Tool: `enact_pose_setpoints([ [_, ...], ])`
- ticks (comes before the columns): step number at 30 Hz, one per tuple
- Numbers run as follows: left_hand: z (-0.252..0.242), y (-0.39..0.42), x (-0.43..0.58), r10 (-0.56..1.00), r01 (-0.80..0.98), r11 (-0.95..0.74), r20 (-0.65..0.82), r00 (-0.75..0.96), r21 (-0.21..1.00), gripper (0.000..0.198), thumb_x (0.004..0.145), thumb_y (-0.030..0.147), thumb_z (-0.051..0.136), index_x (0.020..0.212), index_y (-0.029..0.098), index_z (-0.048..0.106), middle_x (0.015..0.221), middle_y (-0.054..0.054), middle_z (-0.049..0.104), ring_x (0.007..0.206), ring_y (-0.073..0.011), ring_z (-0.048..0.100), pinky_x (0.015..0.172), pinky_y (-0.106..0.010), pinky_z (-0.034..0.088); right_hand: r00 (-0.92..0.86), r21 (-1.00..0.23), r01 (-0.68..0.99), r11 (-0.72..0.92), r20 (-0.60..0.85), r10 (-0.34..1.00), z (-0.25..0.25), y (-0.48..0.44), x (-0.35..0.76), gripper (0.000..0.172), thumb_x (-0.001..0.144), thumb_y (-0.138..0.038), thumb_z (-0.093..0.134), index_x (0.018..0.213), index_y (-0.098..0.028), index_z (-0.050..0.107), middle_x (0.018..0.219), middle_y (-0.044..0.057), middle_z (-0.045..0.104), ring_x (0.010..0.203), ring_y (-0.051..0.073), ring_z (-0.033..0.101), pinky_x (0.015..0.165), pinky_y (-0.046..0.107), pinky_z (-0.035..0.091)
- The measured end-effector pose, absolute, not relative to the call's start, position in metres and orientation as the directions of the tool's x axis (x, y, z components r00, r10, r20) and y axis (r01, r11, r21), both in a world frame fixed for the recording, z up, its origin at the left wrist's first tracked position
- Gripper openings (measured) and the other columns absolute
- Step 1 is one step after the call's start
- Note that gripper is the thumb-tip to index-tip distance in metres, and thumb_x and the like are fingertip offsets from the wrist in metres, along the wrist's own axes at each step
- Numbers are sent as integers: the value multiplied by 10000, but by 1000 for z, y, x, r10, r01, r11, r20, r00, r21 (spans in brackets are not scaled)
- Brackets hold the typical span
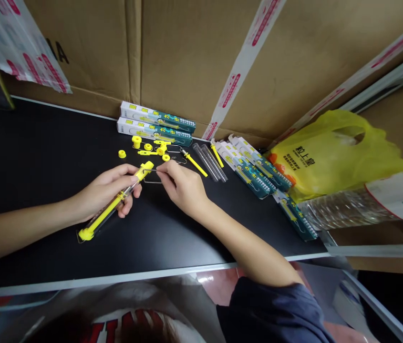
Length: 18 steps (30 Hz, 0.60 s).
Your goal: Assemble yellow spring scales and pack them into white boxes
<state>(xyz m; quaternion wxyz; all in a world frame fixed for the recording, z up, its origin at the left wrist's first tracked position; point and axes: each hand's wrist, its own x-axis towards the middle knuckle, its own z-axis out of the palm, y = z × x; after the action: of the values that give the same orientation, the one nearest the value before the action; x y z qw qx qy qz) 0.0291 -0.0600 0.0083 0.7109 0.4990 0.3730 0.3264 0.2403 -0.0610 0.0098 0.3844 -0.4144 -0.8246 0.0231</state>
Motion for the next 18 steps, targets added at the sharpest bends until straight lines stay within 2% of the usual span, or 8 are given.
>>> enact_pose_setpoints([
  [4,11,-60,29,830,-68,311,-236,505,948,135,927,300,581,973,199,503,677,47,586,359,-95,565,326,-185,460,-434,-210,690,693,645,628,7,-62,242,156,994,-258,511,976,-251,666,919,54,773,817,193,730,720,302,549],
  [11,11,-59,29,811,-21,312,-254,528,950,108,954,279,535,916,207,463,671,58,572,343,-90,555,305,-173,433,-514,-12,708,706,676,528,13,-64,241,167,1006,-205,515,1036,-216,679,861,25,776,737,145,725,668,235,530],
  [18,8,-57,28,795,44,291,-267,545,956,104,978,265,500,912,213,438,666,74,558,342,-86,551,308,-179,442,-520,-15,712,702,661,541,16,-68,238,144,988,-160,528,1010,-195,665,895,28,783,768,139,739,675,213,526],
])
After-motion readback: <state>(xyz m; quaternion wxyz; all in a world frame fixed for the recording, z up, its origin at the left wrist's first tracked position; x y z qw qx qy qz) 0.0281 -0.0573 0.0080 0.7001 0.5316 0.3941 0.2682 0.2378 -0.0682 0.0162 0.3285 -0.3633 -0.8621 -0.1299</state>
